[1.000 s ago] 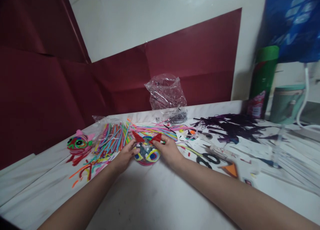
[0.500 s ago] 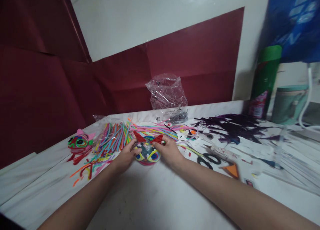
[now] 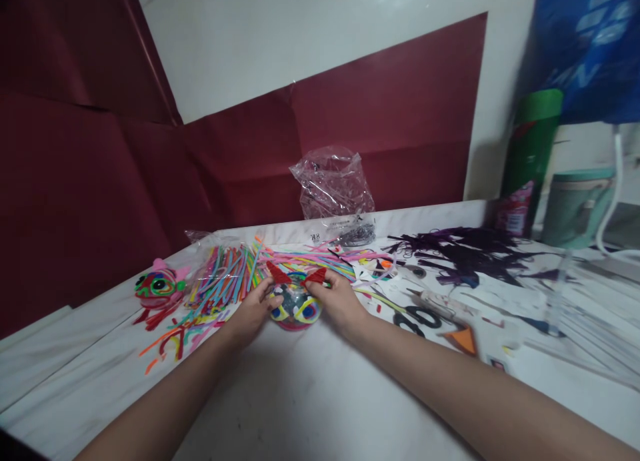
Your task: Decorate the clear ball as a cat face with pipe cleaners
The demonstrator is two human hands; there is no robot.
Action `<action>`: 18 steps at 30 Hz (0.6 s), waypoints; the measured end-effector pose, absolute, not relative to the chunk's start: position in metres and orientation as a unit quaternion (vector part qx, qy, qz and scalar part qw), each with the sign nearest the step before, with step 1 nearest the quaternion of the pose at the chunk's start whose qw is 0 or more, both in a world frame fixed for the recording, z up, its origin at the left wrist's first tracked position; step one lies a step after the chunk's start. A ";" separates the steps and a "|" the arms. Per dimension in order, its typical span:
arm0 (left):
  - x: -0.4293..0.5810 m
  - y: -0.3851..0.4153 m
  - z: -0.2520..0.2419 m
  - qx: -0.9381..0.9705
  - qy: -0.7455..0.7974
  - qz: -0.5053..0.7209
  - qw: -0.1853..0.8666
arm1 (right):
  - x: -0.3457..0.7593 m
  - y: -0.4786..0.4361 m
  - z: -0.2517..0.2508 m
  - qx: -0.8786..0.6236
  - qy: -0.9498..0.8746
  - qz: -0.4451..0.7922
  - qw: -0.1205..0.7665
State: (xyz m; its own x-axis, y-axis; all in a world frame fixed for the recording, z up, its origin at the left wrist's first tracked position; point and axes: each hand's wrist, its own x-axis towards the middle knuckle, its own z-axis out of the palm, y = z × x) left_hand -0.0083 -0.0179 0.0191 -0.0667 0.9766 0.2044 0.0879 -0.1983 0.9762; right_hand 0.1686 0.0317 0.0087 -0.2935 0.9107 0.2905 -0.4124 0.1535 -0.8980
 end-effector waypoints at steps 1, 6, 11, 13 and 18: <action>-0.008 -0.018 0.020 0.545 0.487 0.550 0.405 | 0.168 0.032 0.007 -0.237 -0.530 0.603 0.546; -0.006 -0.018 0.021 0.546 0.499 0.554 0.382 | 0.166 0.032 0.000 -0.226 -0.552 0.629 0.499; -0.008 -0.018 0.020 0.586 0.572 0.536 0.203 | 0.166 0.025 0.005 -0.229 -0.596 0.610 0.469; -0.007 -0.022 0.023 0.640 0.561 0.523 0.044 | 0.166 0.024 0.006 -0.234 -0.600 0.603 0.470; 0.006 -0.036 0.033 0.761 0.431 0.466 -0.131 | 0.163 0.025 -0.003 -0.275 -0.630 0.541 0.484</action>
State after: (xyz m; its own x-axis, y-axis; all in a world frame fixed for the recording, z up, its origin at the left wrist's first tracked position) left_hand 0.0056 -0.0363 0.0332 0.1933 0.5343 0.8229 0.7782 -0.5943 0.2030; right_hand 0.1634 0.0248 -0.0032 -0.3796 0.8706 0.3130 -0.1770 0.2637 -0.9482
